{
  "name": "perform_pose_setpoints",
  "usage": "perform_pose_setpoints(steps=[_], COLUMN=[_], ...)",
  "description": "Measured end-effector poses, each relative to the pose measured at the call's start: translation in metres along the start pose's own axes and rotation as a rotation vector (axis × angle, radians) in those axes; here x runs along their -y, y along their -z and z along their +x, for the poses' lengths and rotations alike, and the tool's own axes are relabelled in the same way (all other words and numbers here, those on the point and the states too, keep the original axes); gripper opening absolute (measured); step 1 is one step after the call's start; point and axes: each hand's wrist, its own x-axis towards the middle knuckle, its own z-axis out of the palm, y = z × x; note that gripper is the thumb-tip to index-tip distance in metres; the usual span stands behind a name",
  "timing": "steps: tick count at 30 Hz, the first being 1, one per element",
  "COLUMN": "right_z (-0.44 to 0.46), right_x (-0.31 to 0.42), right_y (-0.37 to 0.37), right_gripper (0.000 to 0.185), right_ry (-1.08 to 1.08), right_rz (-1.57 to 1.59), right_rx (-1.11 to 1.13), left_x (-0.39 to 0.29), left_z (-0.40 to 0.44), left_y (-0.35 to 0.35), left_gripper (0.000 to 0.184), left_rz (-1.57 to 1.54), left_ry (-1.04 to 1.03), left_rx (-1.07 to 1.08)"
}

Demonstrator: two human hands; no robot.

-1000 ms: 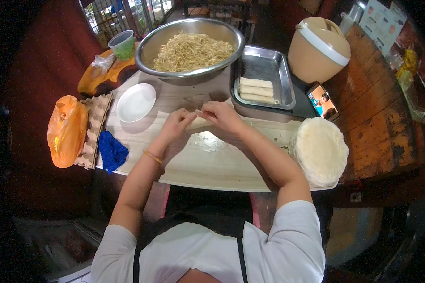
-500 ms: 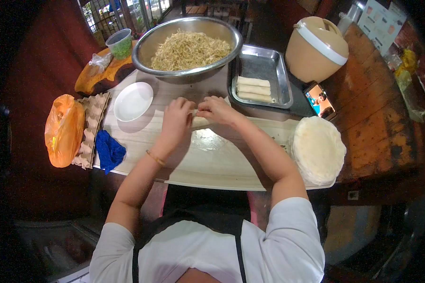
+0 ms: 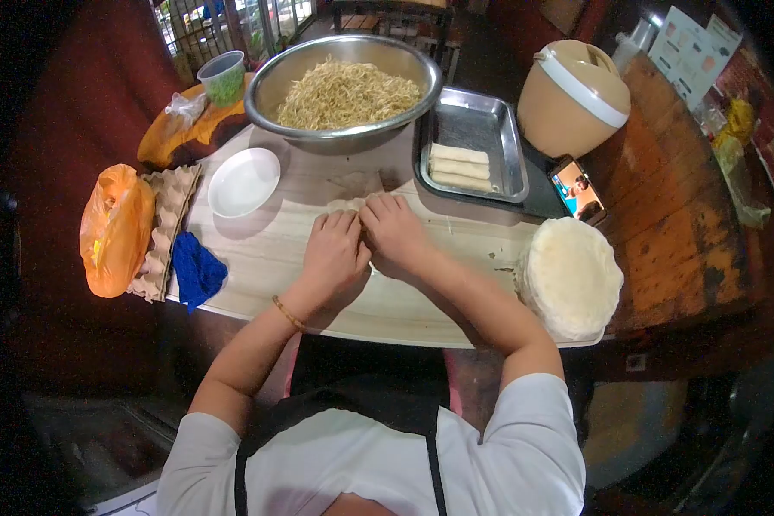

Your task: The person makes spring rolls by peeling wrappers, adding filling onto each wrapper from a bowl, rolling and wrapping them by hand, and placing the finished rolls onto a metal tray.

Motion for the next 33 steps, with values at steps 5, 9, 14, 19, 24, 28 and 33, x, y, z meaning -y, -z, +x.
perform_pose_setpoints(steps=[5, 9, 14, 19, 24, 28, 33], right_z=[-0.005, -0.002, 0.000, 0.005, 0.022, 0.042, 0.058], right_x=[0.014, 0.016, 0.004, -0.021, -0.044, -0.056, -0.062], right_y=[0.009, 0.011, -0.003, -0.013, 0.000, 0.009, 0.015], right_gripper=[0.033, 0.035, 0.031, 0.029, 0.029, 0.028, 0.025], right_ry=[-0.147, -0.162, -0.143, -0.118, -0.129, -0.215, -0.314], right_rz=[0.169, 0.200, 0.191, 0.226, 0.354, 0.524, 0.633], right_rx=[0.094, 0.102, 0.101, 0.241, 0.491, 0.645, 0.762], left_x=[0.000, -0.003, 0.008, 0.039, 0.063, 0.066, 0.082], left_z=[0.000, 0.004, 0.010, 0.023, 0.043, 0.058, 0.070], left_y=[-0.008, 0.000, -0.005, -0.024, -0.011, 0.004, 0.007], left_gripper=[0.040, 0.036, 0.029, 0.028, 0.028, 0.025, 0.028], left_rz=[-0.101, -0.168, -0.127, -0.055, -0.274, -0.377, -0.540], left_ry=[0.011, 0.042, 0.052, 0.055, -0.023, 0.105, 0.118], left_rx=[-0.065, -0.055, -0.019, 0.051, 0.188, 0.271, 0.470])
